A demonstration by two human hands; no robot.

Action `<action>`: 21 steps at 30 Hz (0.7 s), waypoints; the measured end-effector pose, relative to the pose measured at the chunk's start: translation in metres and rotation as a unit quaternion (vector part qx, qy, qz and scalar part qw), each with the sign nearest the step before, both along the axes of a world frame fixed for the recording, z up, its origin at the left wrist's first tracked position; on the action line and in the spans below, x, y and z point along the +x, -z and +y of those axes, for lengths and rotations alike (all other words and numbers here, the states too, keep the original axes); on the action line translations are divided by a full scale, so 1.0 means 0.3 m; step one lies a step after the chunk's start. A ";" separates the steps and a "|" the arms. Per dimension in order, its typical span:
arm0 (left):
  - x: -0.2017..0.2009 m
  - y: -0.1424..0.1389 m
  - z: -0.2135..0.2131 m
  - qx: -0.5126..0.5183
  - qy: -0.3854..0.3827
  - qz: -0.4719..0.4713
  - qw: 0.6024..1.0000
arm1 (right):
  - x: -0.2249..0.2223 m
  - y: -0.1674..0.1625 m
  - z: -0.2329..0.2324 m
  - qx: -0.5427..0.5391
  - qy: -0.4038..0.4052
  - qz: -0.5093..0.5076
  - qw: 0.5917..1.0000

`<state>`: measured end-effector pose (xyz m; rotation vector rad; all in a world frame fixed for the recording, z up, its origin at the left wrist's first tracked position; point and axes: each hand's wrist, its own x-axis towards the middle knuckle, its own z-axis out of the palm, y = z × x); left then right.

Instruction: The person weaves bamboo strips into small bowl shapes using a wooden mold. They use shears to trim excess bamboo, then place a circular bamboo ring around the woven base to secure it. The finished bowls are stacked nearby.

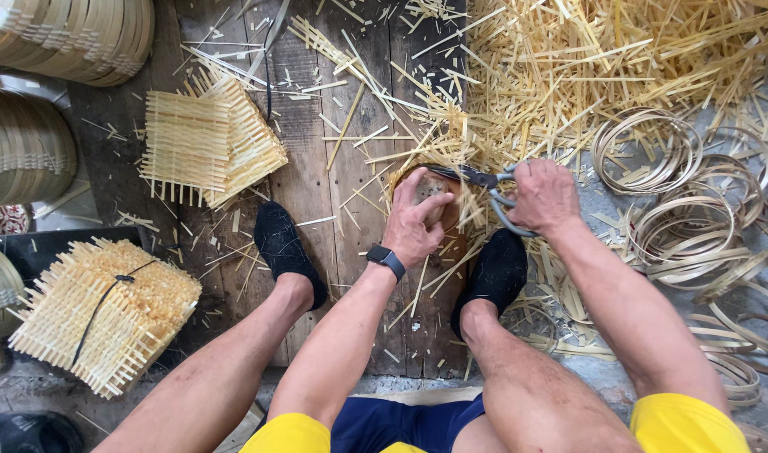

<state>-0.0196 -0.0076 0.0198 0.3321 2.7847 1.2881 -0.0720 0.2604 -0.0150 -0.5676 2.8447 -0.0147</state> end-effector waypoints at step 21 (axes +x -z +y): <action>0.002 0.010 -0.027 -0.017 0.007 -0.030 0.999 | 0.038 0.045 0.039 0.015 -0.023 -0.007 1.000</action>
